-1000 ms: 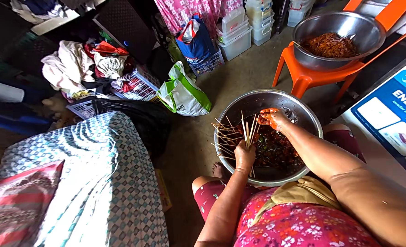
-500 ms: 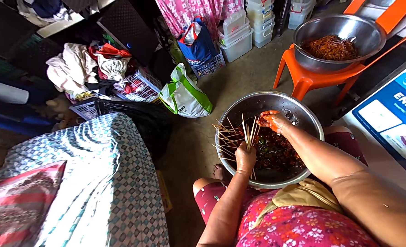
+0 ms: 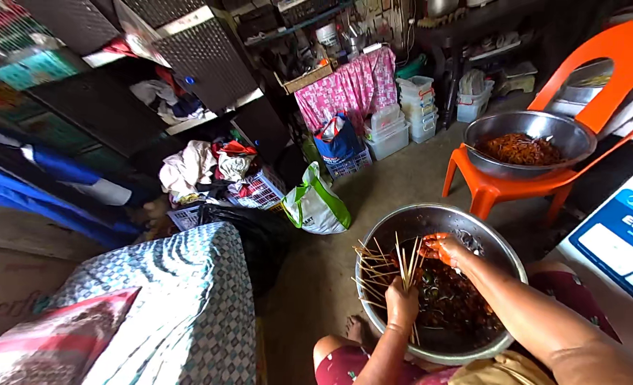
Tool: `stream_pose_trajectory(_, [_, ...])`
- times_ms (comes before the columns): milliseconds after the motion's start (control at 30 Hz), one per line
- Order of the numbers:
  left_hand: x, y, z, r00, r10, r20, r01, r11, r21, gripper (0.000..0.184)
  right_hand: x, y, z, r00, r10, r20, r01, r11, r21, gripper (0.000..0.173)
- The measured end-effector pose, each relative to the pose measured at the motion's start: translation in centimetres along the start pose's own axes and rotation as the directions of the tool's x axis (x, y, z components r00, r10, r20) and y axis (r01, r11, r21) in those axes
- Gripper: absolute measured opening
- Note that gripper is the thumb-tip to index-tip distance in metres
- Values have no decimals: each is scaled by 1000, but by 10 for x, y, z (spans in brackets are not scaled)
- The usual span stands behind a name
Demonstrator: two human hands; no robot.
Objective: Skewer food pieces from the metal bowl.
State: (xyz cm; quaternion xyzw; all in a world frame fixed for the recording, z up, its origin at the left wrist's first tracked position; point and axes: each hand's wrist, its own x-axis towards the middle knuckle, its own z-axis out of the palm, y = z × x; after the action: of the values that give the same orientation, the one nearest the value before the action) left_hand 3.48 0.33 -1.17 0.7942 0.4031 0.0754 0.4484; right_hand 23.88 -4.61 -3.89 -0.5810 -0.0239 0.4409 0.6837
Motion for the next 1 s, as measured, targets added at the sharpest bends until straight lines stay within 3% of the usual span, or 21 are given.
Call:
stream_pose_trajectory(367, [3,0,0,1000,30,-4,-30,998,-52,20,-1,-1,5,993,111,-28,-103,974,204,22])
stream_pose_trajectory(600, [0,0,0,1000,10,2,-10,998,-55,19,-12,3,10,996,79,36,-78,997,-13,23])
stream_pose_trajectory(833, [-1,1,1,1000,4,1,-4,999,-49,18,-14,9,11,986,156,57,-161,982,95,23])
stream_pose_trajectory(1000, [0,3,1,1000,-30,-7,30,999,-36,19,-27,20,23,972,214,100,-216,976,7,21])
